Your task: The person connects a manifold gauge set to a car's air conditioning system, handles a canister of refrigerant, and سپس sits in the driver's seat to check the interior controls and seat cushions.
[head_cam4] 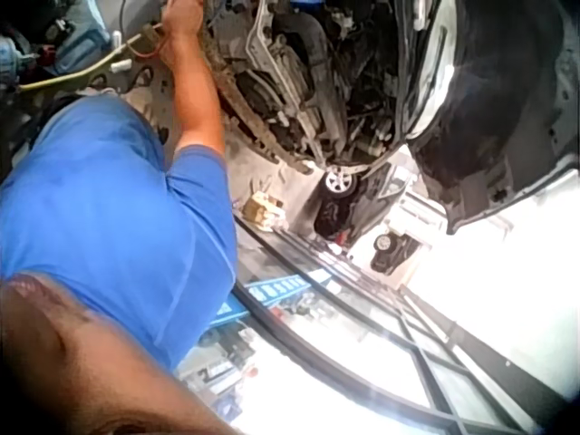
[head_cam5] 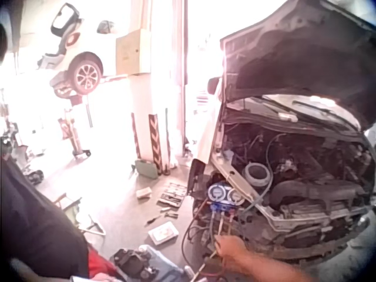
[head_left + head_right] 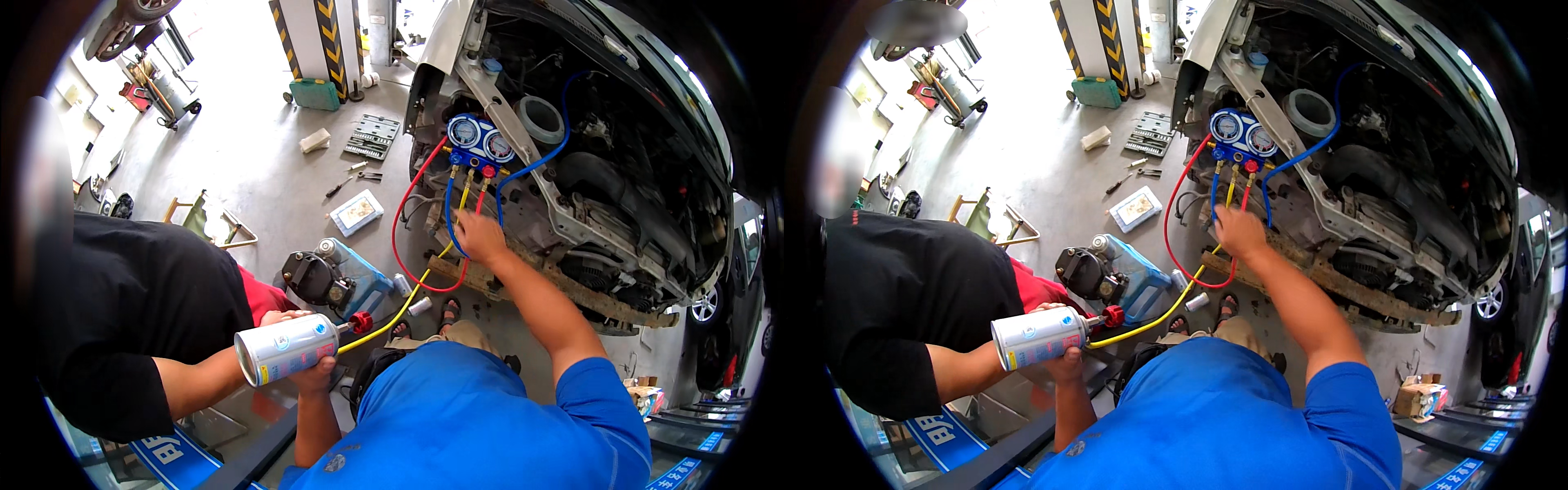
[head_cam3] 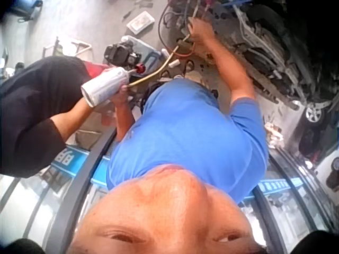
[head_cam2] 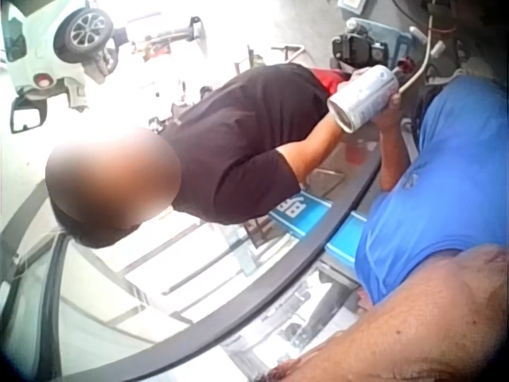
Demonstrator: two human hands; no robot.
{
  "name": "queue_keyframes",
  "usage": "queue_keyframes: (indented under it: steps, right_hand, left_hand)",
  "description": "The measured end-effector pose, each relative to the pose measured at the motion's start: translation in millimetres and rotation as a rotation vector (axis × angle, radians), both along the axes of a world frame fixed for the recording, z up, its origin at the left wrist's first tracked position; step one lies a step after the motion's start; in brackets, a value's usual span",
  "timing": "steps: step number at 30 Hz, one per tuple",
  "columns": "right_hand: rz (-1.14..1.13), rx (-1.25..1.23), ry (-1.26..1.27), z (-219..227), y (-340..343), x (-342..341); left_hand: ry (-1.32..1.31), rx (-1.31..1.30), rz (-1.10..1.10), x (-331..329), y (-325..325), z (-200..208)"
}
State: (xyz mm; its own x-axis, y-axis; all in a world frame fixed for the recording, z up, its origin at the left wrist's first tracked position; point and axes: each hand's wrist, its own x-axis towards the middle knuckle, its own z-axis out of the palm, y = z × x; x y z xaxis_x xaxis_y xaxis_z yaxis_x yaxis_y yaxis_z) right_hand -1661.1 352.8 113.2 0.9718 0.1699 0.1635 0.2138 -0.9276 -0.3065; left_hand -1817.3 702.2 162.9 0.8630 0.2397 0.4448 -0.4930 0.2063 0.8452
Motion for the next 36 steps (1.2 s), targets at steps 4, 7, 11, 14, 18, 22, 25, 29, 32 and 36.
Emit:
queue_keyframes:
  steps: [4, 7, 11, 14, 18, 22, 25, 29, 32, 36]
  right_hand:
    - [0.04, -0.352, -0.356, 14, 10, 63]
    - [-0.009, -0.543, -0.433, 15, 8, 99]
    - [-0.071, -0.699, -0.259, 20, 0, 129]
    - [-0.037, -0.699, -0.219, 26, -4, 139]
    - [0.012, -0.708, -0.218, 24, -6, 150]
    - [0.019, -0.717, -0.243, 20, -9, 152]
    - [0.027, -0.69, -0.271, 14, -11, 154]
    - [0.031, -0.708, -0.296, 13, -11, 153]
    - [0.026, -0.733, -0.29, 12, -10, 153]
    - [0.027, -0.767, -0.224, 16, -5, 152]
  left_hand:
    - [0.036, 0.03, 0.08, -3, -3, 10]
    - [0.017, 0.019, 0.09, -6, -4, 15]
    - [0.02, -0.001, 0.116, -17, -1, 14]
    - [0.028, 0.038, 0.159, -22, 1, 15]
    - [0.056, 0.034, 0.157, -26, 1, 16]
    - [0.065, -0.015, 0.143, -25, -4, 20]
    - [0.08, -0.028, 0.121, -25, -5, 23]
    - [0.065, -0.033, 0.101, -23, -5, 26]
    - [0.059, -0.048, 0.107, -23, -7, 25]
    - [0.07, -0.049, 0.11, -25, -8, 26]
